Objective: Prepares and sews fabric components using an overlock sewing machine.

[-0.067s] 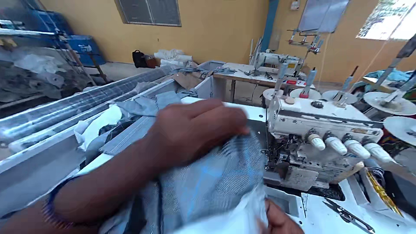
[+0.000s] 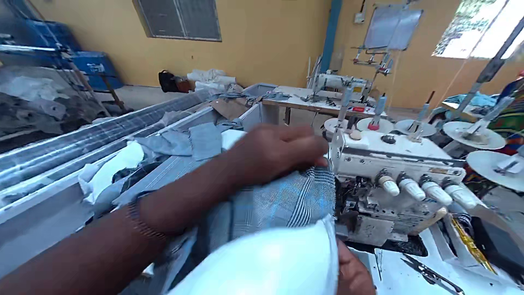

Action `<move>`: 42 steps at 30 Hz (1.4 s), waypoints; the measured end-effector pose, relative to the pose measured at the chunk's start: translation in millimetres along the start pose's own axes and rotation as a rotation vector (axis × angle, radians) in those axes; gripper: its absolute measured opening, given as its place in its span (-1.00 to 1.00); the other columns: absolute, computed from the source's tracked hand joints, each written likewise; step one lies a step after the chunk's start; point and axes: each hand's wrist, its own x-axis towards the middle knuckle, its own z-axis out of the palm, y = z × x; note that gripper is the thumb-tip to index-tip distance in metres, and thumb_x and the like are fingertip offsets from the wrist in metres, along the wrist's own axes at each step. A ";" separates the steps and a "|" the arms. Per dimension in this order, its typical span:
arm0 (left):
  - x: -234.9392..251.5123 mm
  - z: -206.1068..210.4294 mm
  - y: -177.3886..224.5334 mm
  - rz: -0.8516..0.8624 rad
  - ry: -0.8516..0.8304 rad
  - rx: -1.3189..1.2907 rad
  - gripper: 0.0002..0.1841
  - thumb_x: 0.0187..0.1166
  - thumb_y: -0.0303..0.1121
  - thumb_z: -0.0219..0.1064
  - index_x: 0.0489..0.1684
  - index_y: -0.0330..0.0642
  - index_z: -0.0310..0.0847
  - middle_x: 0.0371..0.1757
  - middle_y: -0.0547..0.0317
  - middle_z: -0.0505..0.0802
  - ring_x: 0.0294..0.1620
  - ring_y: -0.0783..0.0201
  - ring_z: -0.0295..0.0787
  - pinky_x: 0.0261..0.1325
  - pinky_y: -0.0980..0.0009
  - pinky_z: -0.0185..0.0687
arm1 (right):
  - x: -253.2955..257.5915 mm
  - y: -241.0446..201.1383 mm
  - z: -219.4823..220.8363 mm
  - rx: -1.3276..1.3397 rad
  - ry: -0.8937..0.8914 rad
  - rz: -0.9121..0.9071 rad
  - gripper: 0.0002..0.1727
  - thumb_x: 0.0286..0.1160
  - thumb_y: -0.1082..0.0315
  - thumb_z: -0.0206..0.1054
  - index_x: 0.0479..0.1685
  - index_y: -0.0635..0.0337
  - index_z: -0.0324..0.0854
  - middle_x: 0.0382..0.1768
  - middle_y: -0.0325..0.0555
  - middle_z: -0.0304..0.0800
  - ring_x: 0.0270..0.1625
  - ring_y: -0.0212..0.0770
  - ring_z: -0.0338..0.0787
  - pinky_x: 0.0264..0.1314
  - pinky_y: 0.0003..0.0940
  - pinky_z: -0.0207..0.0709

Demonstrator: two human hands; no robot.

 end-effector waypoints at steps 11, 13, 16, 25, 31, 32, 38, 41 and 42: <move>-31.7 74.3 -21.1 -0.513 -0.337 -0.337 -0.78 0.61 -0.30 0.40 0.06 -0.20 0.75 0.18 0.05 0.81 0.26 0.11 0.74 0.34 -0.01 0.63 | 21.6 55.6 -27.2 -0.023 0.441 0.214 -0.84 0.72 0.56 0.07 -0.18 0.31 0.55 -0.52 -0.22 0.81 -0.47 -0.44 0.84 -0.27 -0.50 0.79; -11.8 38.0 2.4 -0.589 -0.384 -0.386 -0.81 0.68 -0.24 0.30 -0.01 -0.09 0.76 -0.07 0.30 0.83 -0.01 0.42 0.78 0.10 0.35 0.75 | 22.5 57.5 -26.8 -0.016 0.438 0.210 -0.85 0.71 0.57 0.09 -0.20 0.30 0.55 -0.54 -0.24 0.81 -0.48 -0.45 0.84 -0.28 -0.50 0.78; -0.7 30.0 62.5 -0.520 -0.507 -0.320 -0.79 0.68 -0.38 0.21 -0.17 -0.22 0.80 -0.14 0.09 0.87 -0.09 0.19 0.85 -0.02 0.23 0.79 | 20.4 63.3 -23.9 -0.004 0.437 0.156 -0.84 0.68 0.60 0.07 -0.19 0.28 0.54 -0.53 -0.32 0.80 -0.46 -0.50 0.83 -0.26 -0.52 0.78; -54.4 70.0 55.5 -0.203 -0.399 -0.082 -0.83 0.61 -0.57 0.20 -0.12 -0.15 0.71 -0.12 0.07 0.83 -0.02 0.13 0.85 0.04 0.30 0.81 | 9.6 81.0 -30.0 -0.918 0.343 -0.306 -0.81 0.53 0.42 0.34 -0.16 0.46 0.70 -0.51 0.01 0.83 -0.52 -0.25 0.82 -0.44 -0.31 0.70; -86.9 41.0 55.4 -0.005 -0.068 0.180 -0.91 0.77 -0.41 0.09 -0.11 0.02 0.47 -0.01 0.24 0.72 0.08 0.28 0.60 0.29 0.41 0.36 | 10.1 89.8 -35.6 -1.298 0.370 -0.729 -0.83 0.47 0.36 0.32 -0.34 0.24 0.78 -0.50 -0.10 0.88 -0.41 -0.22 0.85 -0.02 -0.38 0.69; -89.2 37.9 55.2 -0.002 -0.064 0.196 -0.91 0.77 -0.41 0.10 -0.14 0.03 0.45 0.06 0.29 0.73 0.19 0.31 0.59 0.44 0.39 0.28 | 9.7 90.8 -35.1 -1.280 0.341 -0.742 -0.83 0.49 0.38 0.30 -0.33 0.26 0.77 -0.45 -0.07 0.89 -0.31 -0.19 0.90 0.21 -0.34 0.67; -89.0 27.8 49.1 -0.088 -0.243 -0.003 -0.84 0.84 -0.36 -0.03 -0.12 0.03 0.45 0.16 0.32 0.81 0.61 0.30 0.50 0.86 -0.16 -0.30 | 6.7 92.8 -19.6 -1.032 0.280 -0.505 -0.85 0.48 0.49 0.31 -0.17 0.46 0.69 -0.44 0.10 0.85 -0.48 -0.16 0.86 -0.42 -0.35 0.71; -81.8 26.8 43.8 -0.167 -0.309 -0.182 -0.77 0.88 -0.24 -0.02 -0.11 -0.06 0.52 -0.17 0.22 0.76 0.20 0.35 0.75 0.81 0.06 0.13 | 8.2 91.6 -9.8 -0.500 0.162 -0.128 -0.80 0.70 0.49 0.14 0.05 0.50 0.52 -0.38 -0.06 0.72 -0.39 -0.41 0.71 -0.26 -0.46 0.63; -78.5 27.8 40.2 -0.186 -0.326 -0.221 -0.73 0.87 -0.22 0.01 -0.12 -0.11 0.58 -0.23 0.17 0.78 0.05 0.33 0.80 0.69 0.20 0.37 | 10.5 90.5 -5.5 -0.250 0.137 0.003 -0.80 0.74 0.49 0.07 0.11 0.46 0.46 -0.31 -0.14 0.70 -0.30 -0.49 0.74 -0.13 -0.50 0.68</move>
